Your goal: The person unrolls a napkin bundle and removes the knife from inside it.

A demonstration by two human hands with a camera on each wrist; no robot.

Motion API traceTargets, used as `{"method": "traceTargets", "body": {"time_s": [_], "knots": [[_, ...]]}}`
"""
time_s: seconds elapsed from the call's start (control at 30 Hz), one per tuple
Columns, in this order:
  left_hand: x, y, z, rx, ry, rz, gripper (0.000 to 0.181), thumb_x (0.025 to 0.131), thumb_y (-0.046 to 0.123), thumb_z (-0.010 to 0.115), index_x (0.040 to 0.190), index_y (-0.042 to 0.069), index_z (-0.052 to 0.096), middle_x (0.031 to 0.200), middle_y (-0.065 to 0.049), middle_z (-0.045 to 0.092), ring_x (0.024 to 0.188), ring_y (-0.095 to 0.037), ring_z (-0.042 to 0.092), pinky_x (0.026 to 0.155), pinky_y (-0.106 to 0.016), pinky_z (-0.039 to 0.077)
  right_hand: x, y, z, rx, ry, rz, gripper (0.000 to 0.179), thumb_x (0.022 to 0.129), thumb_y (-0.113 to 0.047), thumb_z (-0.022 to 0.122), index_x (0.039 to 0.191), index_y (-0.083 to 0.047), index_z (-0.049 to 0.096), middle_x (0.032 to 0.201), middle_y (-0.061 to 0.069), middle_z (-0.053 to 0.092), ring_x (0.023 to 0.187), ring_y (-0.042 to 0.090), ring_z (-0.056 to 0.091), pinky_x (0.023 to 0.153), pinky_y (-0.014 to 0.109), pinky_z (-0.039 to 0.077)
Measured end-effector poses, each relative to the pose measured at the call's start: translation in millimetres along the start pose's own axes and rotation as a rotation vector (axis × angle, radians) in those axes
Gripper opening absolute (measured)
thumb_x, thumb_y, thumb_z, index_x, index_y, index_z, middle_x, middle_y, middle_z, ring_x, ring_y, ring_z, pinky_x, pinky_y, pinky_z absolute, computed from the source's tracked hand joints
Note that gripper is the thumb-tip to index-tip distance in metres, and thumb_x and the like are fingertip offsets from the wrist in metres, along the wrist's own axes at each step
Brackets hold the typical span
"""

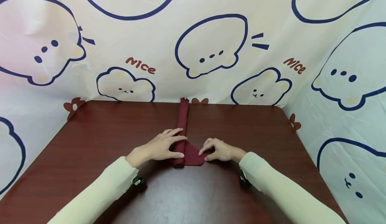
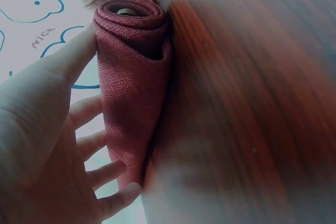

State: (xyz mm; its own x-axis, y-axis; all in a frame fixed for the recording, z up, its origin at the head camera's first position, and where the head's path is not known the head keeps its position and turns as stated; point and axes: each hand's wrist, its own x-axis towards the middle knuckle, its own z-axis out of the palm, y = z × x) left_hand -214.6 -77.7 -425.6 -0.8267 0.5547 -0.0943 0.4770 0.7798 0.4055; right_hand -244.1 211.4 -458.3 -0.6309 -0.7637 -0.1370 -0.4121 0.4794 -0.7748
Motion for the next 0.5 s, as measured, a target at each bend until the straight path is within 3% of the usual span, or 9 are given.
{"method": "traceTargets", "body": {"time_s": [0.23,0.5], "knots": [[-8.5,-5.8,0.5,-0.029,-0.018,-0.028,0.07,0.088,0.056,0.072,0.149,0.027,0.051,0.167,-0.005,0.029,0.148,-0.037,0.033,0.115,-0.064,0.033,1.6,1,3,-0.006,-0.028,0.007,0.022,0.092,-0.015,0.074,0.113,-0.016,0.077,0.113,0.006,0.06,0.112,0.02,0.047,0.1,0.042,0.039],[-10.6,-12.3,-3.7,-0.059,-0.011,-0.015,0.072,0.089,0.054,0.072,0.151,0.026,0.048,0.168,-0.005,0.028,0.149,-0.038,0.032,0.115,-0.066,0.032,-0.1,1,-1,-0.018,-0.004,0.008,0.021,0.091,-0.013,0.075,0.112,-0.016,0.078,0.112,0.005,0.06,0.112,0.02,0.046,0.1,0.042,0.039]]}}
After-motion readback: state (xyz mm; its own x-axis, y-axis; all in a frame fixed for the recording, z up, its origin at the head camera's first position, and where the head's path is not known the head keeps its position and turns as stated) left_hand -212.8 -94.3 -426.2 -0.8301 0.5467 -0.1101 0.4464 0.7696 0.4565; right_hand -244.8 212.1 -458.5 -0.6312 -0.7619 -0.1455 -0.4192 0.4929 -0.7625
